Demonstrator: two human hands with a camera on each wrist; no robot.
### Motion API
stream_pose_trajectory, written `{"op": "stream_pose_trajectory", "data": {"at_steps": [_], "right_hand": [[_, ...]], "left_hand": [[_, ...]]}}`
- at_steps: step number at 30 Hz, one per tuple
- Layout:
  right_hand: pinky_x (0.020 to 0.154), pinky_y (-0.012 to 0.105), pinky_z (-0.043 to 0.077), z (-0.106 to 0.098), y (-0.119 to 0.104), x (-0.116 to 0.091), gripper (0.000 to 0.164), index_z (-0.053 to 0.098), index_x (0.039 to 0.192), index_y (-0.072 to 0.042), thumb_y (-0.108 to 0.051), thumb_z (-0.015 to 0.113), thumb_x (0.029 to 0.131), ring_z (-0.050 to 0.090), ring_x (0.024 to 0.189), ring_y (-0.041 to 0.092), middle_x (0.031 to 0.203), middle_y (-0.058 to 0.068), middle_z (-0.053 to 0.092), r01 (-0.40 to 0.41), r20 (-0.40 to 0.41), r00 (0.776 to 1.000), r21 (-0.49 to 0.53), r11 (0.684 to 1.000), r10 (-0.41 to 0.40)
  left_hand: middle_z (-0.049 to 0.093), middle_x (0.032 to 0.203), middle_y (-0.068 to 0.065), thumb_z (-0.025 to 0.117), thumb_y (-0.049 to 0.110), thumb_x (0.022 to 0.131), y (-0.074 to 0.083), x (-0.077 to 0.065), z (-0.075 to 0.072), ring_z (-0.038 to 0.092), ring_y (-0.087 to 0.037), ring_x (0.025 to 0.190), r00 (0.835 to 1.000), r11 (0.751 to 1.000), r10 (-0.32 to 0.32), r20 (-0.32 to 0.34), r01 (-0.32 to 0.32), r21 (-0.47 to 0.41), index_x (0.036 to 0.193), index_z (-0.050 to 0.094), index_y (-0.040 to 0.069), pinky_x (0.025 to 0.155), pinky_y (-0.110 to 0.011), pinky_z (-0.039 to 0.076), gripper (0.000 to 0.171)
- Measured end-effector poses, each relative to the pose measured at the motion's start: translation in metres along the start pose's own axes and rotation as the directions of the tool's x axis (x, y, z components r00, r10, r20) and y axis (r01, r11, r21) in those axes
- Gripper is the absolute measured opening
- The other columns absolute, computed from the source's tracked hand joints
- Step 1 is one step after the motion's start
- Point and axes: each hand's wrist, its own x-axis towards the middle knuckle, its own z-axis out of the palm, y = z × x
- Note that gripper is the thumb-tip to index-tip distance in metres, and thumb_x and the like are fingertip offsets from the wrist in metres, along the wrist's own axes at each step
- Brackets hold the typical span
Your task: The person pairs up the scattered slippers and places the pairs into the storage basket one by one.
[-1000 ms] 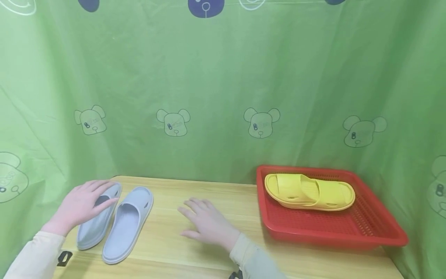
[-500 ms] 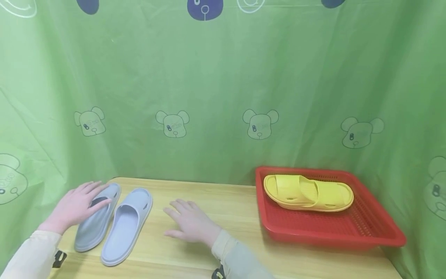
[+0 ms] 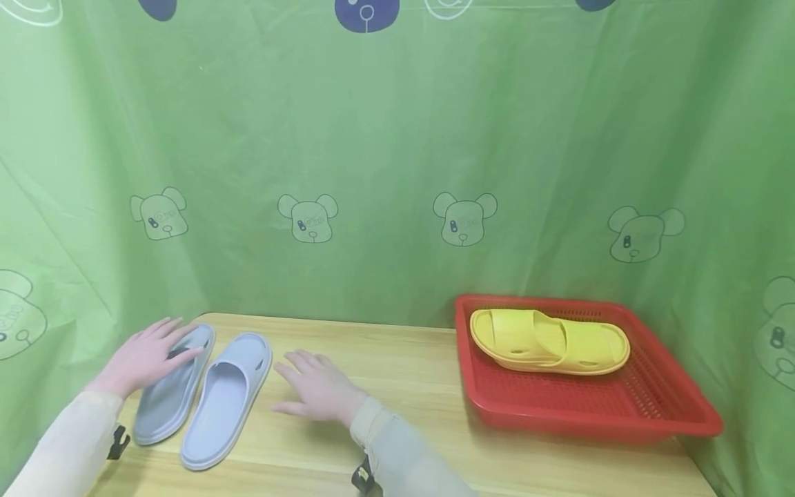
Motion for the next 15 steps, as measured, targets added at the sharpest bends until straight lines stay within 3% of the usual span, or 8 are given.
{"op": "stream_pose_trajectory", "data": {"at_steps": [7,15], "right_hand": [[0.116,0.049,0.035,0.008,-0.003,0.018,0.074,0.029,0.153,-0.019,-0.064,0.039,0.096,0.035,0.144,0.029,0.157,0.011,0.034,-0.007,0.029,1.0,0.031,0.999,0.006],[0.113,0.049,0.039,0.013,-0.008,0.042,0.076,0.026,0.155,-0.018,-0.062,0.044,0.095,0.039,0.142,0.028,0.156,0.013,0.036,-0.003,0.017,1.0,0.1,0.995,0.001]], "left_hand": [[0.039,0.149,-0.029,0.045,0.06,0.095,-0.007,0.012,0.01,0.033,-0.053,0.137,1.0,1.0,-0.015,0.025,0.016,-0.011,0.144,0.046,0.011,0.105,-0.075,0.027,0.069],[0.038,0.147,-0.032,0.04,0.064,0.096,-0.016,0.018,0.016,0.033,-0.054,0.135,0.992,0.995,-0.072,0.106,0.079,-0.059,0.147,0.04,0.008,0.102,-0.076,0.03,0.076]]}}
